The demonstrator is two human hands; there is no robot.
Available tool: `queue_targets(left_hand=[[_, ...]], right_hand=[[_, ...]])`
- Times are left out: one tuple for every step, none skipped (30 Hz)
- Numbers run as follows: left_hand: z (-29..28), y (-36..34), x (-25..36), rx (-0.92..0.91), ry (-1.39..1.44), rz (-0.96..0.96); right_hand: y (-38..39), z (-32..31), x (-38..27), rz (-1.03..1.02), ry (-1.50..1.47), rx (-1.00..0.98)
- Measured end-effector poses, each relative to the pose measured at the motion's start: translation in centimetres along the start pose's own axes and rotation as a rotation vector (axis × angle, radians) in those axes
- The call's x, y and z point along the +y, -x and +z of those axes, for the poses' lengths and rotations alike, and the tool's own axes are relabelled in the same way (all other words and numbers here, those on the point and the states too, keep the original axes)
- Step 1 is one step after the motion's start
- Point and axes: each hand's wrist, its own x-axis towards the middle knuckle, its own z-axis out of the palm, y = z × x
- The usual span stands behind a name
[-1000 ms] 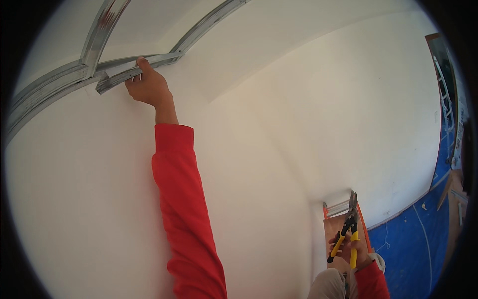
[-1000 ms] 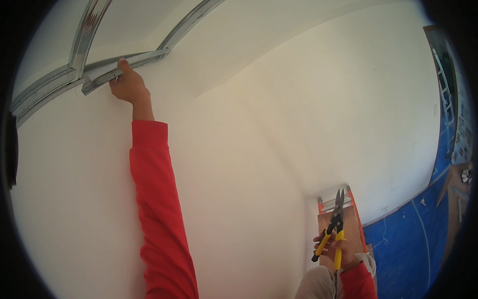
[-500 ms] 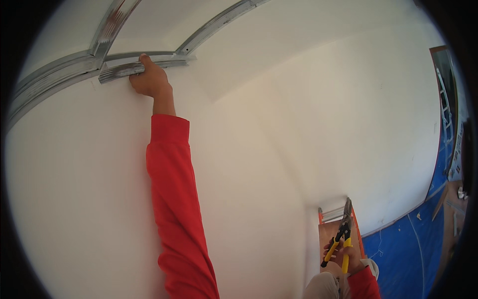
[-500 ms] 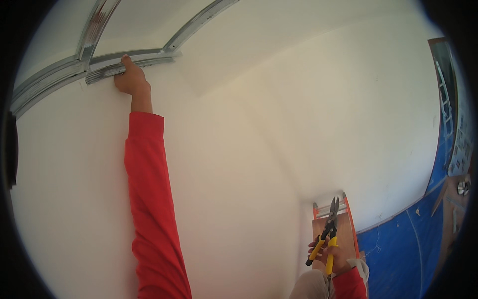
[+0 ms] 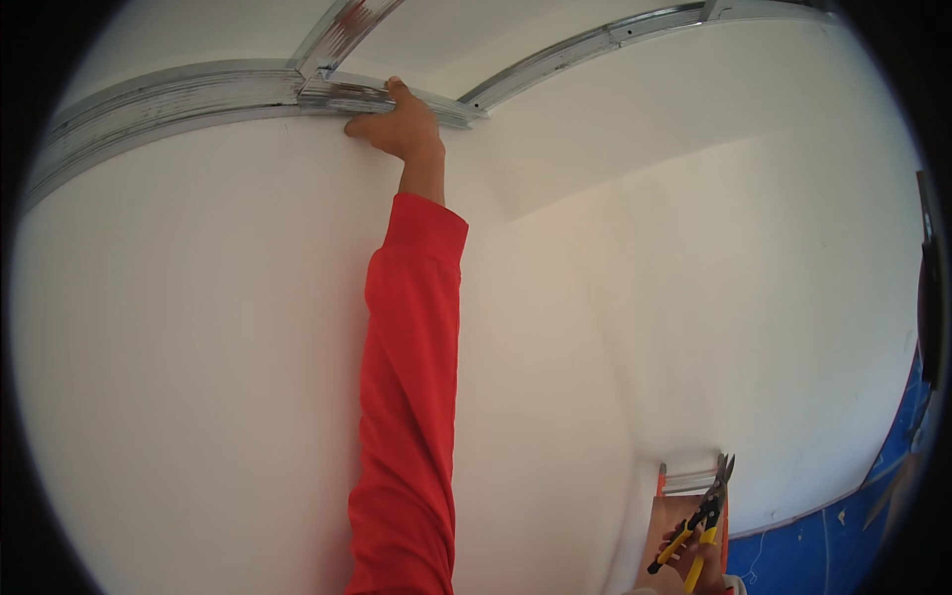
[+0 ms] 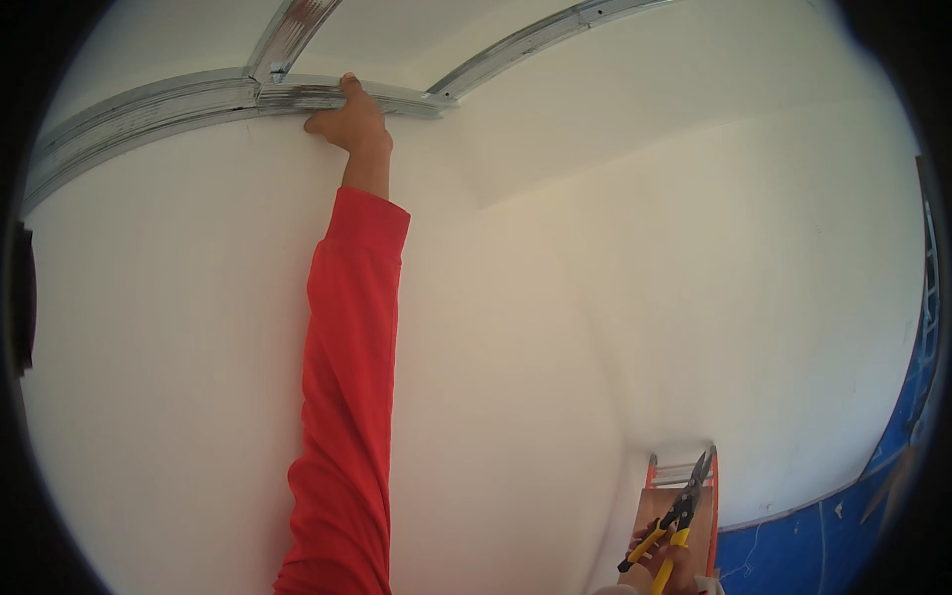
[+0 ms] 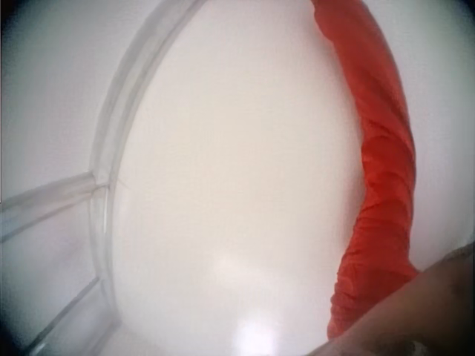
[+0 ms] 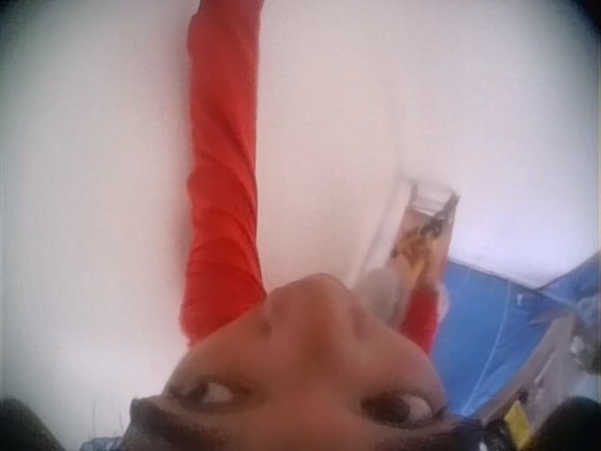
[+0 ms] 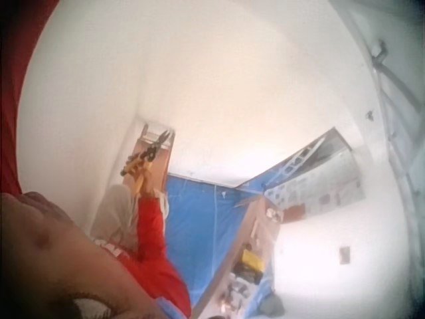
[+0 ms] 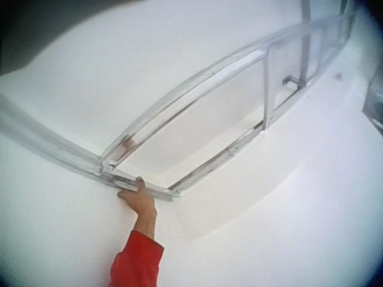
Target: The person uses tin snips to cut a long metal profile into shorter segments while standing on a ladder. They repeatedly cut the profile, inspect the cut edges, and place the cut pieces onto the ceiling framework.
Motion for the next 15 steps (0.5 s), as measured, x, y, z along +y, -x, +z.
queue_targets(left_hand=[[0.0, 0.0, 0.3, -0.001, 0.013, 0.027], [0.0, 0.0, 0.5, -0.014, 0.014, 0.019], [0.0, 0.1, 0.6, 0.003, 0.025, 0.039], [0.0, 0.3, 0.7, 0.007, 0.023, 0.022], [0.0, 0.4, 0.8, 0.012, 0.013, 0.008], [0.0, 0.5, 0.8, 0.012, 0.02, 0.019], [0.0, 0.6, 0.9, 0.014, 0.016, 0.031], [0.0, 0.7, 0.9, 0.01, 0.003, 0.034], [-0.1, 0.8, 0.9, 0.014, -0.016, 0.025], [-0.2, 0.9, 0.8, 0.013, -0.043, 0.008], [-0.4, 1.0, 0.7, 0.016, -0.064, 0.015], [-0.6, 1.3, 0.5, 0.008, -0.008, 0.048], [-0.9, 1.8, 0.2, 0.005, 0.054, 0.104], [-1.4, 2.4, -0.1, 0.002, 0.108, 0.125], [-1.9, 3.4, -0.5, -0.015, 0.156, 0.177]], right_hand=[[-0.1, -0.1, 0.0, 0.001, 0.007, -0.001], [-0.2, -0.1, 0.1, 0.004, 0.01, -0.002], [-0.3, -0.2, 0.1, 0.007, 0.012, -0.002], [-0.4, -0.2, 0.1, 0.009, 0.016, -0.005], [-0.4, -0.2, 0.1, 0.011, 0.016, -0.007], [-0.4, -0.2, 0.1, 0.013, 0.018, -0.009], [-0.5, -0.2, 0.1, 0.017, 0.024, -0.011], [-0.5, -0.2, 0.1, 0.018, 0.028, -0.014], [-0.5, -0.3, 0.1, 0.019, 0.033, -0.015], [-0.5, -0.4, 0.0, 0.021, 0.038, -0.017], [-0.5, -0.4, 0.1, 0.021, 0.04, -0.017], [-0.4, -0.5, 0.0, 0.018, 0.045, -0.02], [-0.4, -0.6, 0.1, 0.019, 0.046, -0.019], [-0.3, -0.8, 0.1, 0.016, 0.051, -0.019], [-0.3, -0.9, 0.2, 0.017, 0.054, -0.018]])
